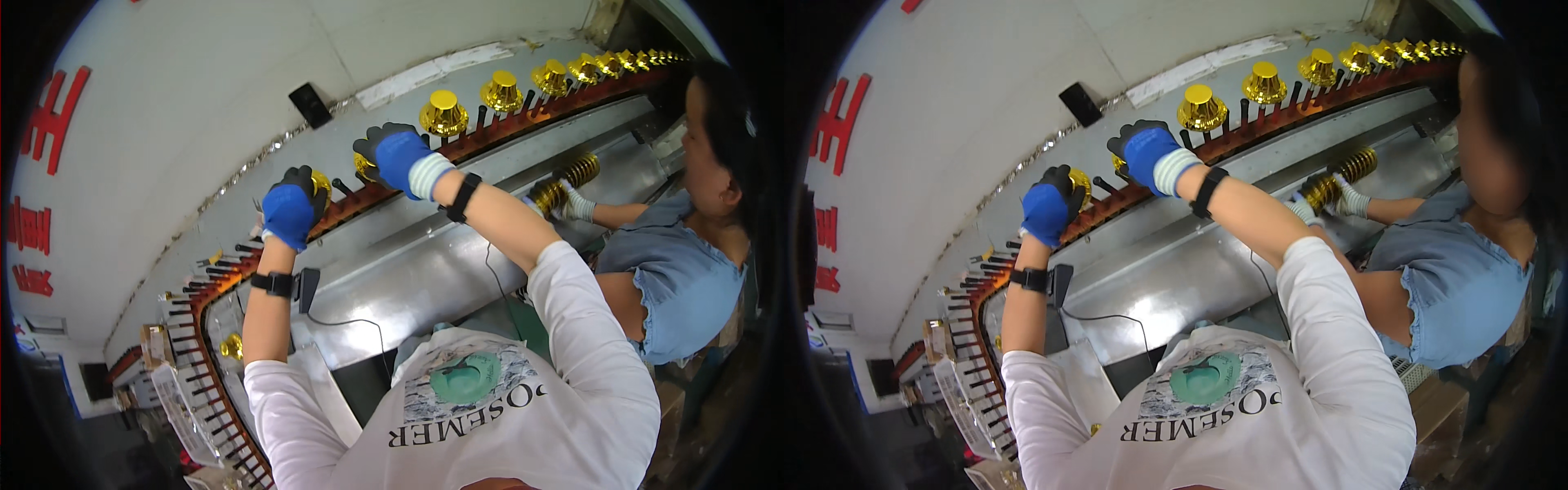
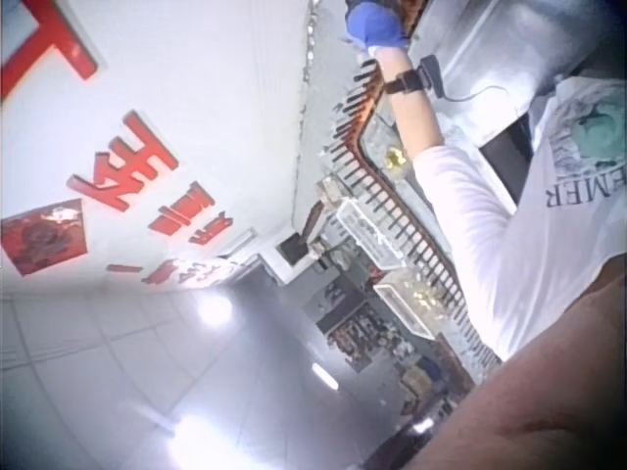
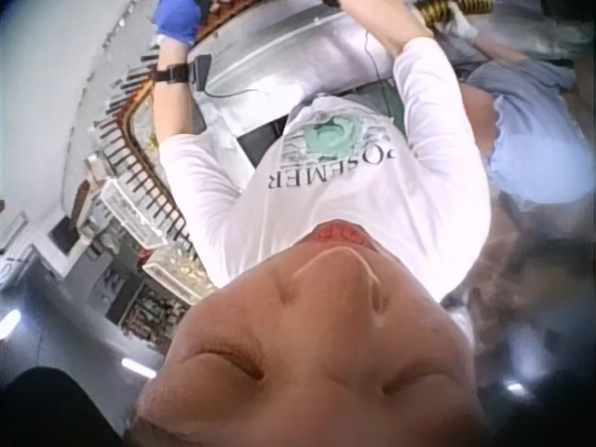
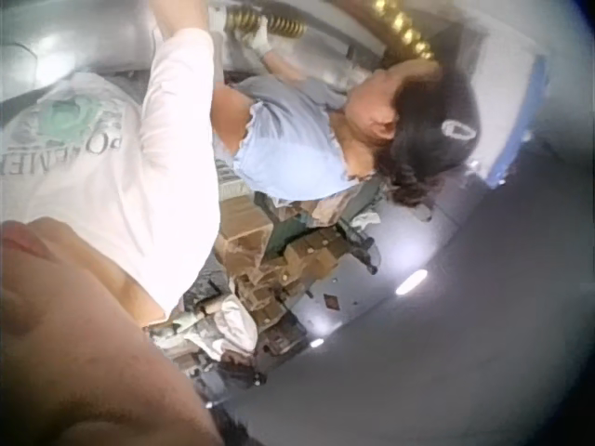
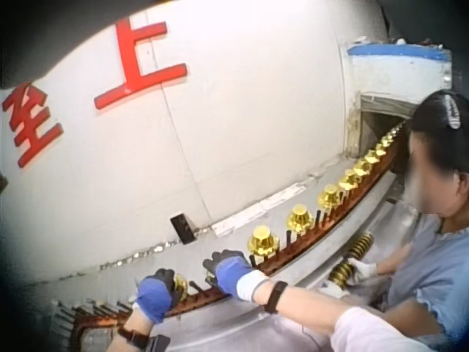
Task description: The person picks up gold-colored plastic components from a conveyor belt and inserts them into slots on a vertical rack by hand.
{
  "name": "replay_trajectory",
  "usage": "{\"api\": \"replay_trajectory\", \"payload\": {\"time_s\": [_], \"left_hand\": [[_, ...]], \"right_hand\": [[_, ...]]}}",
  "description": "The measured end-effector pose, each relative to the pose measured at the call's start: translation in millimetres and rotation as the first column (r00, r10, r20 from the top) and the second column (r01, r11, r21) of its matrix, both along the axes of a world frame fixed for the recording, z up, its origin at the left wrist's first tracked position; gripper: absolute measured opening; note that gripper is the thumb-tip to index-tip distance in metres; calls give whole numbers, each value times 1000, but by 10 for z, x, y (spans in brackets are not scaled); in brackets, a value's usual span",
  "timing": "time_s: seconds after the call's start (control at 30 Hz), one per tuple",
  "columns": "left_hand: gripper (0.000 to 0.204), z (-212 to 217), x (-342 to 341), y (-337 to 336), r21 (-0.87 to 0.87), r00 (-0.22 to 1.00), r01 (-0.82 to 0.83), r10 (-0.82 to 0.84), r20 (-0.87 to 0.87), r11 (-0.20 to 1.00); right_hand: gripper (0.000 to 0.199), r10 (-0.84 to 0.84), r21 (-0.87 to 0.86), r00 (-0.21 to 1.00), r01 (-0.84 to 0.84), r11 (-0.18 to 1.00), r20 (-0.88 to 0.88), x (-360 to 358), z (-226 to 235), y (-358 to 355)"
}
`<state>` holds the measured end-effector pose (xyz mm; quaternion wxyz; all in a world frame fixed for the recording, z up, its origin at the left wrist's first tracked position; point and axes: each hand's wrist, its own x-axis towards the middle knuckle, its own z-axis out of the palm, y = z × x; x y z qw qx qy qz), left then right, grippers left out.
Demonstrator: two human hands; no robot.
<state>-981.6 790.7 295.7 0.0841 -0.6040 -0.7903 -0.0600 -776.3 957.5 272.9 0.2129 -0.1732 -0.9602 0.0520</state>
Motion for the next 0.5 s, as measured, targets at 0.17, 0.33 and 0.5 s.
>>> {"api": "replay_trajectory", "payload": {"time_s": [0.17, 0.33, 0.5], "left_hand": [[45, -9, 842, -926, 189, 953, 23, -78, 292, 982], [51, -2219, 1219, -1544, 98, 728, 124, -158, 667, 987], [60, -3067, 1753, -1003, -190, 815, 87, 40, 578, 978]], "right_hand": [[43, 40, -278, 879, -193, 941, -475, 799, -218, -540], [53, 13, -554, 978, 107, 826, 208, 1722, -1733, -907], [58, -122, -377, 844, 356, 855, 522, 1946, -2728, -857]]}}
